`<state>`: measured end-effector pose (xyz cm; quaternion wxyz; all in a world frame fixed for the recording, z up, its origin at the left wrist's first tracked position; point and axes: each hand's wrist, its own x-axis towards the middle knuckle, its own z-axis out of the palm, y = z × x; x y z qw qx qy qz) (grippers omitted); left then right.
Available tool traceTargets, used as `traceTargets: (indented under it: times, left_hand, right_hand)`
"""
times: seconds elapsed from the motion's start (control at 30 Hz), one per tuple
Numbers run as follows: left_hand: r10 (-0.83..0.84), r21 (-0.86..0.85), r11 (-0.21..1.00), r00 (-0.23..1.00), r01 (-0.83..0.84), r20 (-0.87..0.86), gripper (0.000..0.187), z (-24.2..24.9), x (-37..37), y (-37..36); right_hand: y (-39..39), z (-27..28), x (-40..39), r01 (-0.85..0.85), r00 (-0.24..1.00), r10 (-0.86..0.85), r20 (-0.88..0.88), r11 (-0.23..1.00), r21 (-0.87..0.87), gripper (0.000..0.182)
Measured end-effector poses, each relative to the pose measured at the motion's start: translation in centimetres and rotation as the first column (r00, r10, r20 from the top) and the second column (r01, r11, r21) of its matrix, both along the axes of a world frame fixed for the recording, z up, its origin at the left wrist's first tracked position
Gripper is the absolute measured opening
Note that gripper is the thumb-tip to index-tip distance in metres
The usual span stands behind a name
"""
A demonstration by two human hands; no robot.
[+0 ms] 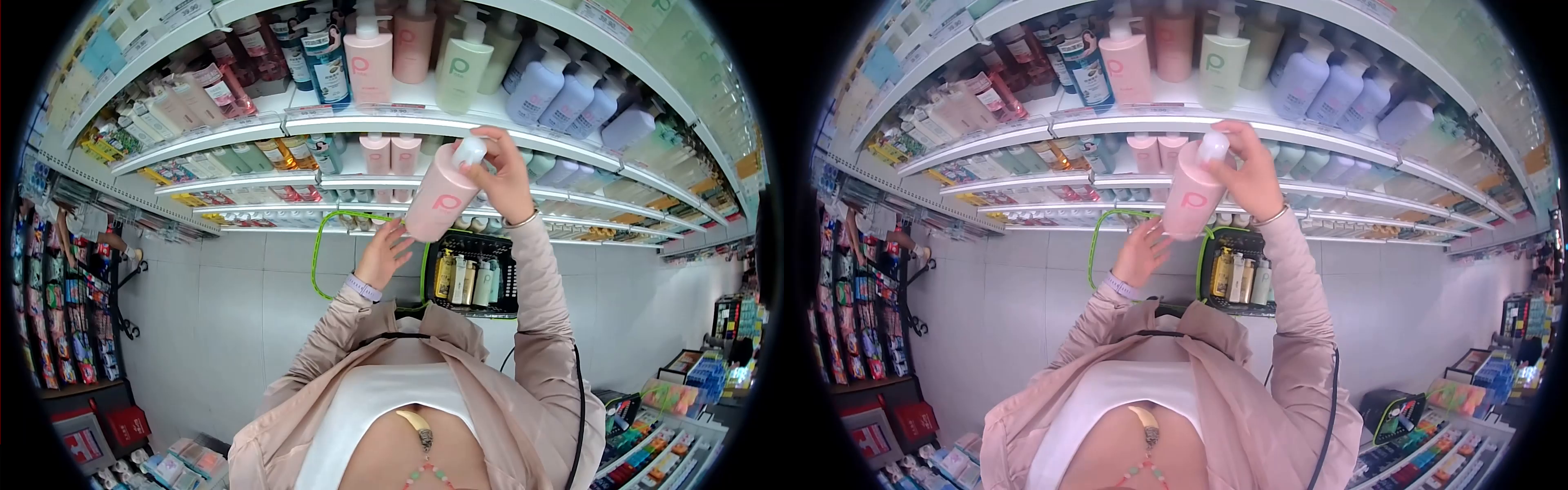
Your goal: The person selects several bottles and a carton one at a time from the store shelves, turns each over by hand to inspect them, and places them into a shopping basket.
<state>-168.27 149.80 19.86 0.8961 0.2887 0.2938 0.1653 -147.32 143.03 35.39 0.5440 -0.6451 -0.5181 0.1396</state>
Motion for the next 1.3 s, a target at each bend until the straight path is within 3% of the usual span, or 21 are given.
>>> traceTargets:
  times: [0.07,0.13,0.17,0.23,0.3,0.33,0.37,0.43,0.47,0.5,0.57,0.73,0.9,1.1,1.23,1.3]
  left_hand:
    - [-0.048,-0.056,0.997,0.996,0.052,0.069,0.058,1.4,0.9,-0.7]
    - [-0.18,-0.193,0.94,0.891,0.28,0.417,0.075,2.4,1.9,-2.1]
    - [-0.19,-0.19,0.938,0.888,0.291,0.419,0.075,3.1,2.1,-2.7]
    - [-0.207,-0.262,0.851,0.749,0.455,0.629,0.083,4.0,2.2,-4.0]
    - [-0.171,-0.285,0.836,0.718,0.468,0.675,0.083,2.2,2.0,-4.9]
    - [-0.163,-0.336,0.802,0.723,0.493,0.671,0.083,1.7,1.8,-5.1]
    - [-0.15,-0.389,0.766,0.731,0.512,0.666,0.083,1.4,1.5,-5.3]
    - [-0.131,-0.433,0.724,0.723,0.537,0.679,0.084,1.2,0.9,-6.2]
    - [-0.114,-0.471,0.678,0.714,0.565,0.691,0.084,1.1,0.6,-6.5]
    - [-0.115,-0.471,0.685,0.72,0.556,0.684,0.084,1.0,0.4,-6.7]
    - [-0.015,-0.579,0.508,0.678,0.638,0.735,0.084,0.9,0.3,-7.3]
    - [-0.026,-0.653,0.442,0.736,0.615,0.676,0.082,-0.1,0.4,-7.7]
    - [-0.109,-0.548,0.59,0.731,0.594,0.674,0.083,-0.6,0.4,-8.0]
    - [-0.141,-0.501,0.608,0.705,0.616,0.695,0.083,-1.0,0.7,-8.0]
    - [-0.082,-0.514,0.581,0.673,0.631,0.735,0.083,-1.0,0.8,-8.1]
    - [-0.038,-0.512,0.604,0.664,0.61,0.747,0.083,-1.0,0.9,-8.0]
  right_hand:
    - [-0.9,2.4,-0.9,-0.116,0.884,0.174,-0.434,0.981,0.158,0.044]
    - [-1.2,3.2,-1.2,-0.095,0.864,0.143,-0.483,0.988,0.123,0.045]
    - [-1.2,3.5,-1.3,-0.09,0.842,0.123,-0.525,0.992,0.088,0.045]
    - [-0.9,2.3,-1.3,-0.051,0.835,0.088,-0.543,0.995,0.082,0.043]
    - [-0.5,0.2,-0.8,0.093,0.797,-0.117,-0.593,0.993,-0.071,0.037]
    - [-0.8,-0.7,-0.7,0.104,0.829,-0.2,-0.521,0.973,-0.208,0.04]
    - [-0.9,-2.5,-0.5,0.104,0.829,-0.199,-0.522,0.973,-0.206,0.04]
    - [-1.3,-6.2,-0.8,-0.028,0.557,0.215,-0.802,0.97,0.241,0.044]
    - [-2.2,-6.9,-1.5,-0.062,0.455,0.297,-0.84,0.951,0.302,0.046]
    - [-2.8,-7.8,-2.4,-0.066,0.446,0.306,-0.841,0.949,0.31,0.046]
    - [-3.4,-10.0,-3.5,0.144,0.261,0.253,-0.932,0.944,0.297,0.051]
    - [-4.3,-11.2,-3.3,0.147,0.259,0.181,-0.949,0.964,0.224,0.054]
    - [-4.6,-10.5,-3.4,0.124,0.29,0.215,-0.933,0.958,0.259,0.056]
    - [-4.9,-10.1,-3.7,0.075,0.343,0.234,-0.91,0.959,0.274,0.053]
    - [-4.7,-10.5,-4.9,0.069,0.325,0.23,-0.917,0.962,0.265,0.054]
    - [-4.7,-11.5,-5.7,0.013,0.249,0.215,-0.944,0.974,0.225,0.043]
